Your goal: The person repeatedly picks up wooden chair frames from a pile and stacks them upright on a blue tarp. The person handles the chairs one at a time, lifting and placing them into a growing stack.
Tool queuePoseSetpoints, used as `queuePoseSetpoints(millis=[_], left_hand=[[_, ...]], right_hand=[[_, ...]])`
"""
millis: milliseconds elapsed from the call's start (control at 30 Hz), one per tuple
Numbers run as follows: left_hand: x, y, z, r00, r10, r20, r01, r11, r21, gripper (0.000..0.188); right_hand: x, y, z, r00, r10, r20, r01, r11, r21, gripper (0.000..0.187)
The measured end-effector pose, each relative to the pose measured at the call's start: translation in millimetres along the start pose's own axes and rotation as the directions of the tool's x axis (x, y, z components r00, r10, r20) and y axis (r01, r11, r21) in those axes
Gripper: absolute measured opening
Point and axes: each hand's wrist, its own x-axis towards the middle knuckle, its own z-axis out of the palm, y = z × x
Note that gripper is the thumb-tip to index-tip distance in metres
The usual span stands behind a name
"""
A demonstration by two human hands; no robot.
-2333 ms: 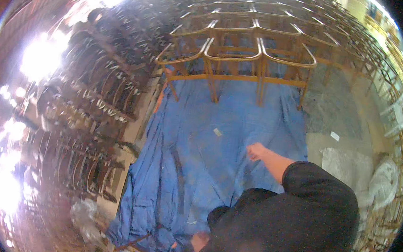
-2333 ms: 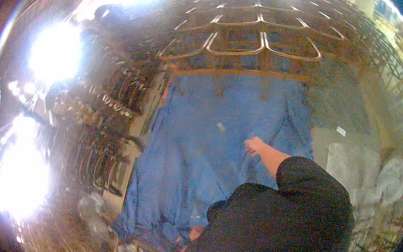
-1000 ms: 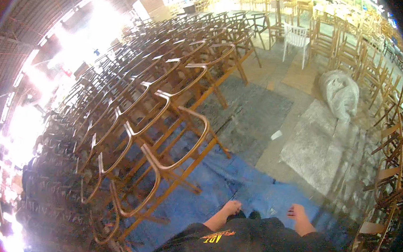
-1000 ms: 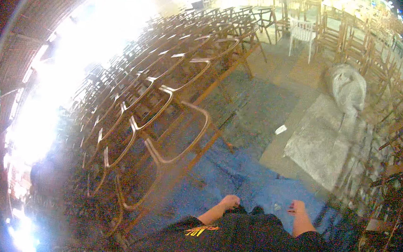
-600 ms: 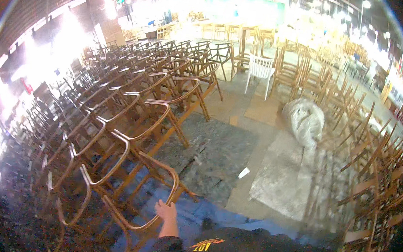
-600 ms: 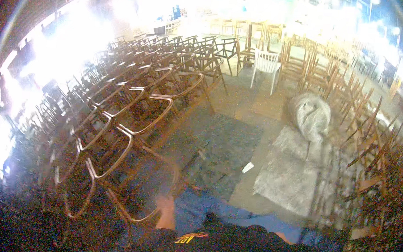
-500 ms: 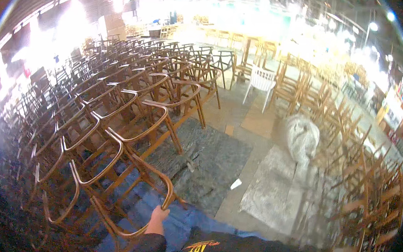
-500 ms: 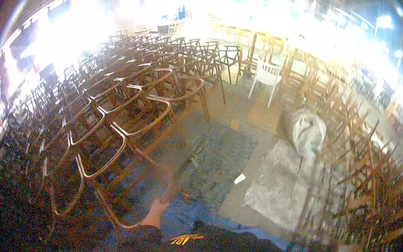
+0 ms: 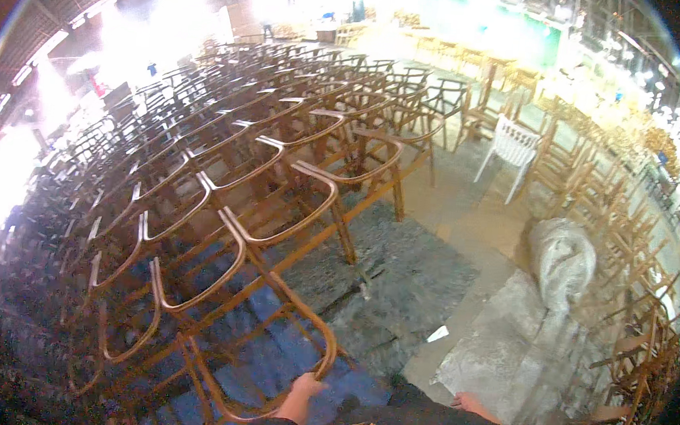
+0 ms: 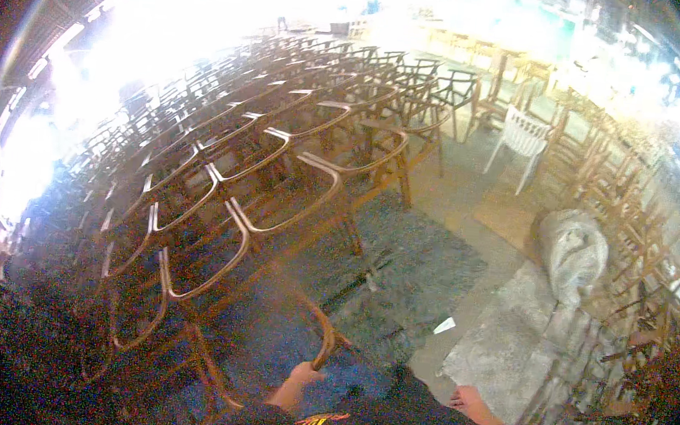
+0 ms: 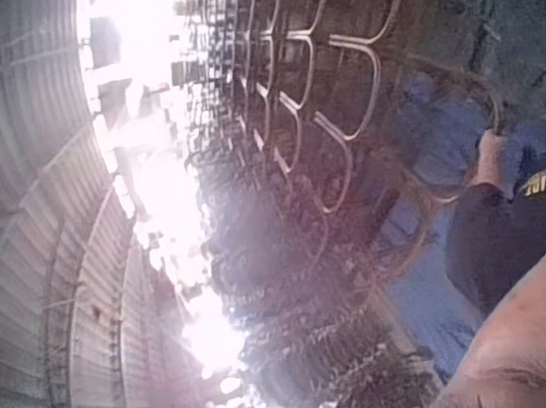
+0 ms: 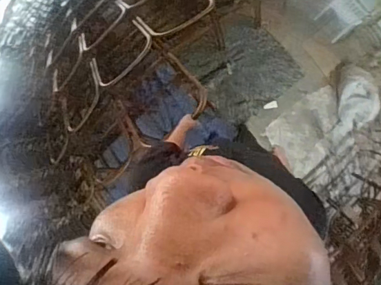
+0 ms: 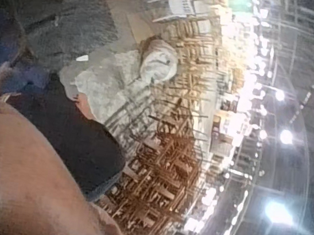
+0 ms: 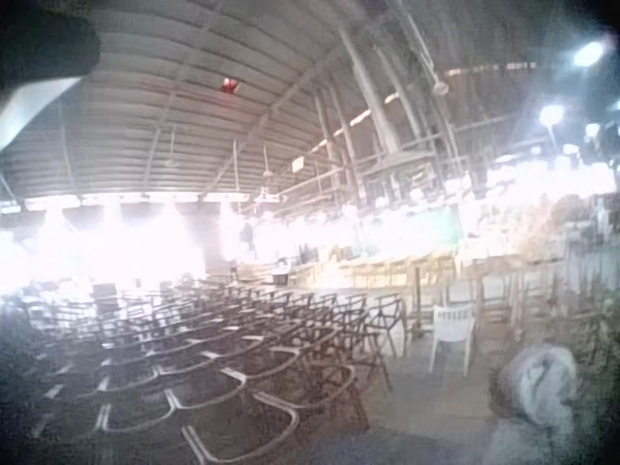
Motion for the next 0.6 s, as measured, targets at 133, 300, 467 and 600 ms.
queuePoseSetpoints(millis=[133,300,467,600], left_hand=[[25.3,91.9,24.2,0.998,0.027,0.052,-0.024,0.998,-0.051,0.068],[12.5,137.4,43.2,0.989,-0.108,-0.102,0.086,0.976,-0.202,0.061],[26.9,191.5,-14.2,0.915,-0.315,-0.253,0.248,0.932,-0.263,0.049],[8.9,193.2,-43.6,0.907,-0.309,-0.286,0.183,0.901,-0.394,0.037]], right_hand=[[74.1,-31.6,-72.7,0.981,0.024,0.191,-0.044,0.994,0.101,0.03],[145.4,-101.8,-82.4,0.938,0.207,0.279,-0.232,0.971,0.059,0.026],[215.2,-164.9,-119.5,0.965,0.213,0.152,-0.216,0.976,-0.001,0.025],[243.3,-182.5,-137.4,0.948,0.263,0.179,-0.267,0.964,-0.004,0.03]])
